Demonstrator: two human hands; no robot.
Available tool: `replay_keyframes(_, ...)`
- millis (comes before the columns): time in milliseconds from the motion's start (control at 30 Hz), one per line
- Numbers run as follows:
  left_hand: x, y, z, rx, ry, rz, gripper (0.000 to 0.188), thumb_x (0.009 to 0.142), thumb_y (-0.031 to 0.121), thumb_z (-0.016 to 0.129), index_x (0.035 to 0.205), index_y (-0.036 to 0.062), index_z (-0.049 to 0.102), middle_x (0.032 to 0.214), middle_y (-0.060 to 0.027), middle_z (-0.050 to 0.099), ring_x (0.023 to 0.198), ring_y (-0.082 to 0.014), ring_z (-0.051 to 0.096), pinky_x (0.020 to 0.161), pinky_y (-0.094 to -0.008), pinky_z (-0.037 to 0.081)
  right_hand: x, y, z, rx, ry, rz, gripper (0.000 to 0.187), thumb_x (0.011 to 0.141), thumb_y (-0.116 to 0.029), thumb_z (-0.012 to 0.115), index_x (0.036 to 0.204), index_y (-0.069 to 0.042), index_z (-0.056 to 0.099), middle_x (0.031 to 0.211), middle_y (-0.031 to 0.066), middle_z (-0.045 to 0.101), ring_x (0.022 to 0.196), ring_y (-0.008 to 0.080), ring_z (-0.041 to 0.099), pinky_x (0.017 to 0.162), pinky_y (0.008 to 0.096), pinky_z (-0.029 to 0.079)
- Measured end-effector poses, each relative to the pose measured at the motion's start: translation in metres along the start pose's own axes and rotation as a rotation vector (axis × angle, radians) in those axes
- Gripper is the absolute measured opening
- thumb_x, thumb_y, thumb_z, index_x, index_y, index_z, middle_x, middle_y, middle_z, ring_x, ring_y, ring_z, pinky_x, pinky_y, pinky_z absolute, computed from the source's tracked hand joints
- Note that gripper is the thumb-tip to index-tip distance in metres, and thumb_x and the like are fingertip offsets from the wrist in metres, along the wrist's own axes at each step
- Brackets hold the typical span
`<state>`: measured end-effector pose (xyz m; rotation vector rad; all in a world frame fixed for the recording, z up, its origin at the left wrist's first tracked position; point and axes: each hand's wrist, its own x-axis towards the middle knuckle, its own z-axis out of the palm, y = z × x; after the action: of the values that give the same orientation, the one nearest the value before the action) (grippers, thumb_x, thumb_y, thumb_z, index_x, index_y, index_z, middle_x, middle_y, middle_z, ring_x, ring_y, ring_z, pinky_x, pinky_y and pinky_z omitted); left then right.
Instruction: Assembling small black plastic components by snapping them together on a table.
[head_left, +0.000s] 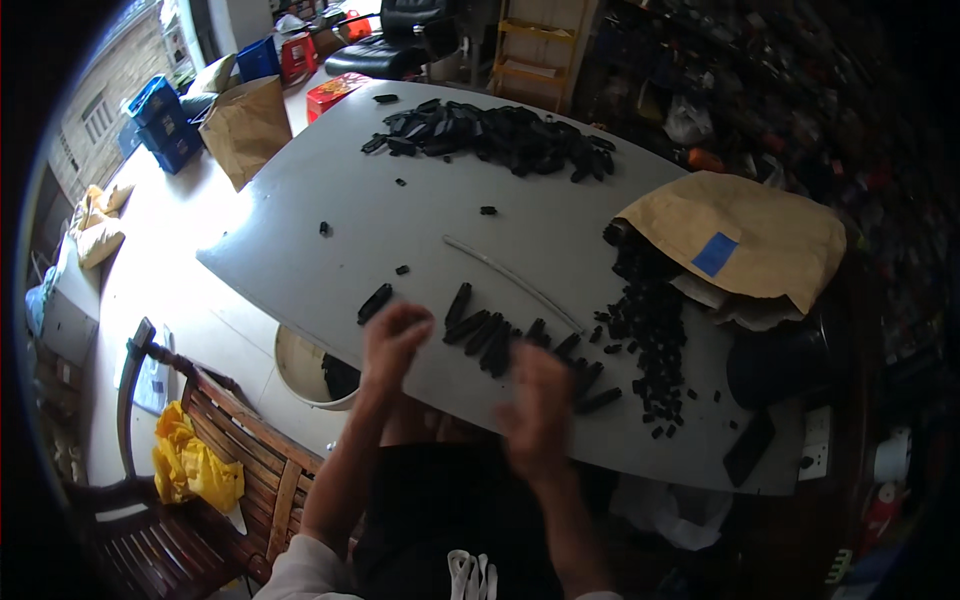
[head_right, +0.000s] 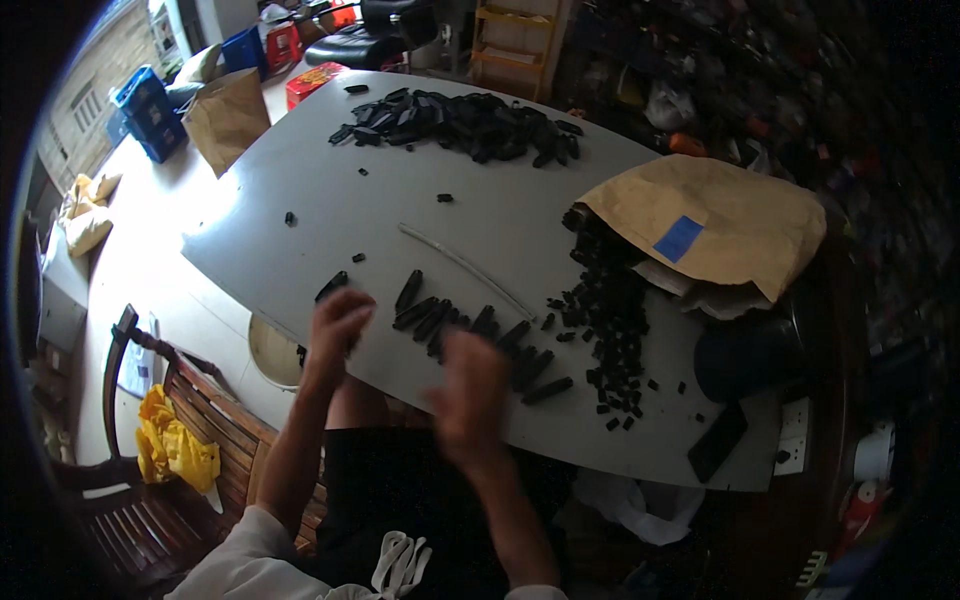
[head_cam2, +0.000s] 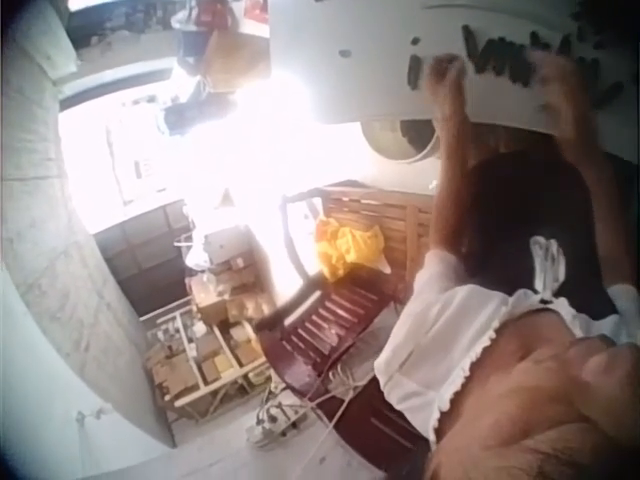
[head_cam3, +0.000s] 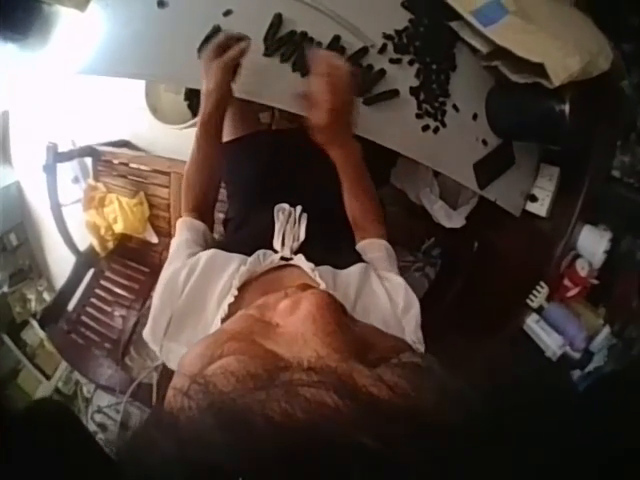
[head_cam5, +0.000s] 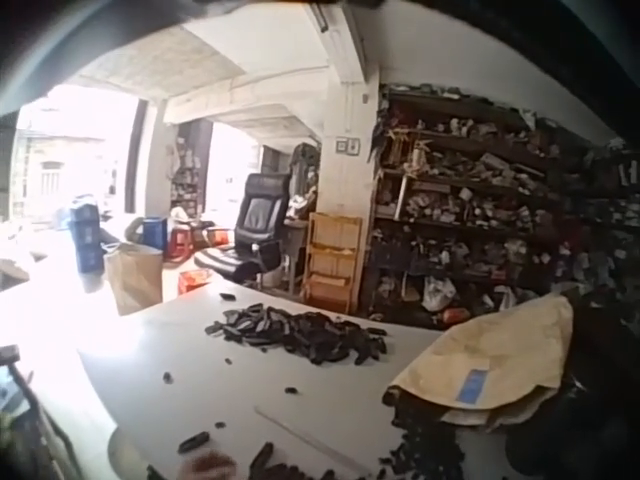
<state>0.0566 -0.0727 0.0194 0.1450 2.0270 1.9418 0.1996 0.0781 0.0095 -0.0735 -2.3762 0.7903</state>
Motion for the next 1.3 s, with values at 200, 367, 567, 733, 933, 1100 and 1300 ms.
replay_keyframes(200, 0.06, -0.006, -0.038, 0.733, 0.464, 0.416, 0.015, 0.08, 0.013, 0.058, 0.088, 0.001, 0.062, 0.099, -0.0168, 0.059, 0.093, -0.0324, 0.055, 0.081, -0.0393, 0.043, -0.037, 0.057, -0.037, -0.48, -0.009, 0.456, 0.054, 0.082, -0.022, 0.066, 0.133, -0.012, 0.048, 0.123, 0.0177, 0.042, 0.113, 0.0351, 0.043, 0.096, 0.0477, 0.035)
replay_keyframes(367, 0.07, -0.044, -0.022, 0.77, 0.283, 0.493, 0.02, 0.081, 0.015, 0.057, 0.099, 0.0056, 0.061, 0.109, -0.0163, 0.055, 0.104, -0.0336, 0.05, 0.088, -0.0396, 0.041, -0.021, 0.046, -0.005, -0.517, -0.079, 0.305, 0.059, 0.08, -0.029, 0.069, 0.134, -0.019, 0.048, 0.122, 0.0189, 0.039, 0.112, 0.0364, 0.042, 0.095, 0.0478, 0.034)
replay_keyframes(567, 0.071, -0.051, 0.003, 0.933, 0.057, 0.708, 0.039, 0.087, 0.034, 0.054, 0.123, 0.0181, 0.058, 0.129, -0.0126, 0.05, 0.119, -0.0337, 0.043, 0.098, -0.0442, 0.034, 0.007, 0.036, 0.014, -0.469, -0.144, 0.24, 0.064, 0.075, -0.038, 0.071, 0.133, -0.022, 0.049, 0.13, 0.0203, 0.036, 0.113, 0.038, 0.04, 0.096, 0.0489, 0.033)
replay_keyframes(733, 0.057, -0.036, 0.016, 1.017, -0.214, 0.69, 0.05, 0.085, 0.047, 0.054, 0.128, 0.0208, 0.053, 0.137, -0.0115, 0.044, 0.125, -0.0338, 0.038, 0.101, -0.0453, 0.029, 0.025, 0.029, 0.044, -0.524, -0.253, 0.212, 0.068, 0.072, -0.046, 0.071, 0.133, -0.028, 0.048, 0.14, 0.0209, 0.032, 0.118, 0.0385, 0.04, 0.097, 0.0528, 0.031)
replay_keyframes(933, 0.041, -0.042, -0.025, 1.067, 0.003, 0.618, 0.055, 0.081, 0.045, 0.059, 0.124, 0.0128, 0.053, 0.134, -0.0125, 0.047, 0.12, -0.0331, 0.042, 0.098, -0.0445, 0.032, 0.04, 0.005, 0.081, -0.484, -0.267, 0.092, 0.066, 0.07, -0.042, 0.073, 0.13, -0.031, 0.052, 0.139, 0.0173, 0.037, 0.114, 0.0364, 0.044, 0.094, 0.0525, 0.032)
replay_keyframes(1100, 0.018, -0.051, -0.073, 1.052, 0.228, 0.537, 0.053, 0.078, 0.042, 0.063, 0.121, 0.012, 0.055, 0.132, -0.0147, 0.048, 0.118, -0.0332, 0.043, 0.097, -0.0449, 0.033, 0.045, -0.027, 0.117, -0.414, -0.3, -0.018, 0.062, 0.069, -0.041, 0.073, 0.127, -0.031, 0.055, 0.136, 0.0166, 0.041, 0.112, 0.0353, 0.045, 0.091, 0.0501, 0.033)
replay_keyframes(1300, 0.016, -0.061, -0.139, 0.984, 0.519, 0.448, 0.048, 0.074, 0.03, 0.071, 0.116, 0.0117, 0.06, 0.13, -0.0159, 0.051, 0.116, -0.0324, 0.045, 0.098, -0.0449, 0.033, 0.069, -0.074, 0.18, -0.337, -0.341, -0.169, 0.06, 0.069, -0.041, 0.072, 0.126, -0.03, 0.056, 0.133, 0.0157, 0.044, 0.11, 0.0341, 0.046, 0.09, 0.0491, 0.033)
